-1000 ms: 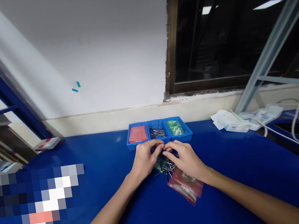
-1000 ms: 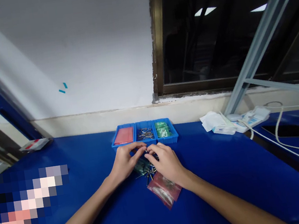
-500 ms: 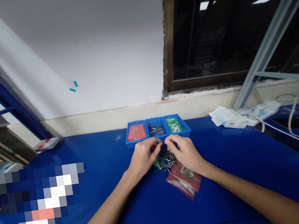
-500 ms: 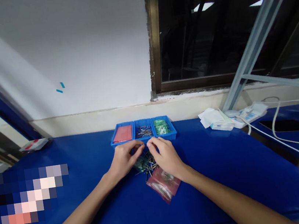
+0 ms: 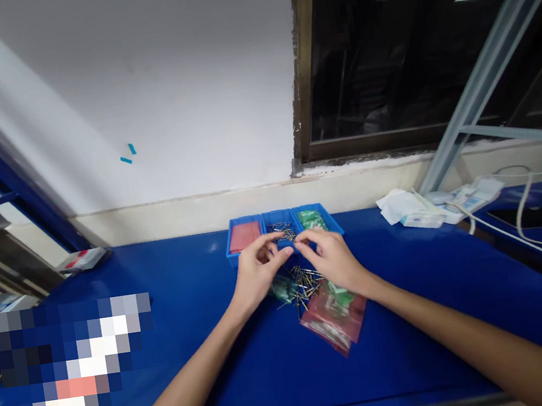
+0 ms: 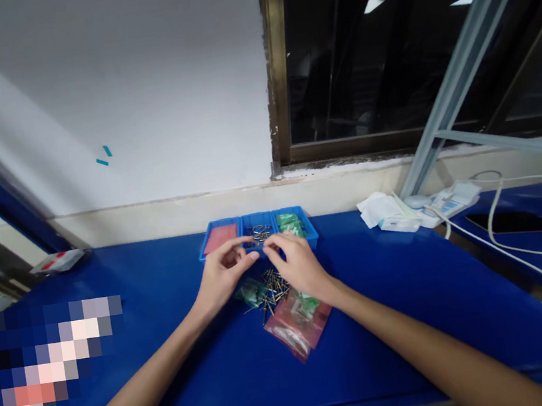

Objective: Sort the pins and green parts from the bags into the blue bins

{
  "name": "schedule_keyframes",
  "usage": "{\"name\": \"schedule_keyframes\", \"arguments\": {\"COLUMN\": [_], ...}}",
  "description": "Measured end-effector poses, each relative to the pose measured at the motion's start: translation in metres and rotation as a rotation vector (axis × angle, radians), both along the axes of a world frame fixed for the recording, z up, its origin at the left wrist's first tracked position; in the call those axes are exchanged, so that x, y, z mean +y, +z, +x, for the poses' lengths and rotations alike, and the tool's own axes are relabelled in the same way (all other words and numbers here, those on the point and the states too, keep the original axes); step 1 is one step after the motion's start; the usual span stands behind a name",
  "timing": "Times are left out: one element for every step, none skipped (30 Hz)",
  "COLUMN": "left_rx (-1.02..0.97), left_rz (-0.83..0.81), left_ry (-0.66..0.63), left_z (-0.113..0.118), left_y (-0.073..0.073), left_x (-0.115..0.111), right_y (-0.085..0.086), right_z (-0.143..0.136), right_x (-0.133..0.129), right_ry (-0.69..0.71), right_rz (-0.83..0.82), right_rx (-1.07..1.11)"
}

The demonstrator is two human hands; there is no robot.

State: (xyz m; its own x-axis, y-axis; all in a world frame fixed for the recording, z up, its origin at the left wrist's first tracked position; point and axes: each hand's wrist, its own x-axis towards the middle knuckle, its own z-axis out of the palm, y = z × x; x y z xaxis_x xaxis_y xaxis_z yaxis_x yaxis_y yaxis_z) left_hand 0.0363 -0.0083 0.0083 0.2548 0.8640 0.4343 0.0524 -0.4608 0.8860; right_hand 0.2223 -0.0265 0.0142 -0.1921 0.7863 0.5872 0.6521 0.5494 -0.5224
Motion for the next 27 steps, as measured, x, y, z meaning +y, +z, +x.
{"name": "schedule_keyframes", "arguments": {"left_rx": [0.018, 0.043, 0.073, 0.111, 0.152, 0.197, 0.242, 0.285, 0.329, 0.376, 0.428, 0.486, 0.547, 0.607, 0.663, 0.714, 0.756, 0.791, 0.816, 0.831, 0.840, 0.843, 0.844, 0.846, 0.851, 0.857, 0.866], "left_rz": [0.035, 0.071, 0.107, 0.144, 0.185, 0.228, 0.269, 0.305, 0.334, 0.356, 0.374, 0.392, 0.411, 0.428, 0.443, 0.452, 0.459, 0.464, 0.468, 0.473, 0.480, 0.485, 0.489, 0.492, 0.496, 0.499, 0.500], "left_ry": [0.043, 0.086, 0.123, 0.156, 0.183, 0.205, 0.221, 0.227, 0.226, 0.215, 0.192, 0.156, 0.105, 0.045, -0.017, -0.070, -0.108, -0.128, -0.135, -0.136, -0.136, -0.137, -0.139, -0.140, -0.139, -0.134, -0.126], "left_z": [-0.002, -0.004, -0.006, -0.008, -0.011, -0.013, -0.014, -0.016, -0.017, -0.019, -0.020, -0.020, -0.021, -0.021, -0.022, -0.022, -0.021, -0.021, -0.021, -0.020, -0.019, -0.018, -0.017, -0.016, -0.015, -0.013, -0.012], "left_y": [-0.001, -0.002, -0.003, -0.004, -0.004, -0.004, -0.003, -0.003, -0.002, -0.001, 0.000, 0.001, 0.001, 0.001, 0.001, 0.000, -0.002, -0.003, -0.005, -0.008, -0.010, -0.012, -0.014, -0.016, -0.017, -0.018, -0.018], "left_x": [0.003, 0.006, 0.009, 0.011, 0.013, 0.015, 0.015, 0.016, 0.016, 0.015, 0.014, 0.013, 0.012, 0.011, 0.010, 0.009, 0.008, 0.008, 0.008, 0.008, 0.008, 0.008, 0.009, 0.009, 0.009, 0.008, 0.008], "right_y": [0.005, 0.009, 0.014, 0.017, 0.020, 0.022, 0.023, 0.023, 0.022, 0.019, 0.015, 0.010, 0.004, -0.003, -0.008, -0.014, -0.018, -0.021, -0.022, -0.023, -0.022, -0.021, -0.020, -0.019, -0.018, -0.018, -0.018], "right_z": [0.002, 0.004, 0.006, 0.008, 0.009, 0.011, 0.012, 0.014, 0.016, 0.018, 0.020, 0.021, 0.021, 0.021, 0.020, 0.018, 0.016, 0.014, 0.013, 0.012, 0.011, 0.011, 0.012, 0.013, 0.015, 0.016, 0.017], "right_x": [0.010, 0.020, 0.030, 0.039, 0.046, 0.050, 0.050, 0.047, 0.041, 0.033, 0.024, 0.014, 0.005, -0.002, -0.007, -0.011, -0.013, -0.014, -0.014, -0.014, -0.013, -0.013, -0.013, -0.012, -0.012, -0.011, -0.010], "right_ry": [-0.050, -0.068, -0.070, -0.053, -0.057, -0.063, -0.068, -0.073, -0.072, -0.065, -0.057, -0.051, -0.052, -0.045, -0.034, -0.027, -0.021, -0.017, -0.015, -0.012, -0.008, -0.003, 0.000, 0.001, -0.001, -0.002, -0.002], "right_rz": [0.071, 0.099, 0.100, 0.088, 0.083, 0.077, 0.074, 0.076, 0.075, 0.073, 0.065, 0.043, 0.017, -0.011, -0.035, -0.051, -0.063, -0.070, -0.072, -0.072, -0.071, -0.070, -0.071, -0.074, -0.079, -0.086, -0.091], "right_rx": [-0.074, -0.149, -0.213, -0.284, -0.335, -0.363, -0.377, -0.374, -0.360, -0.344, -0.325, -0.312, -0.308, -0.320, -0.341, -0.360, -0.377, -0.389, -0.395, -0.399, -0.403, -0.405, -0.408, -0.409, -0.408, -0.406, -0.402]}}
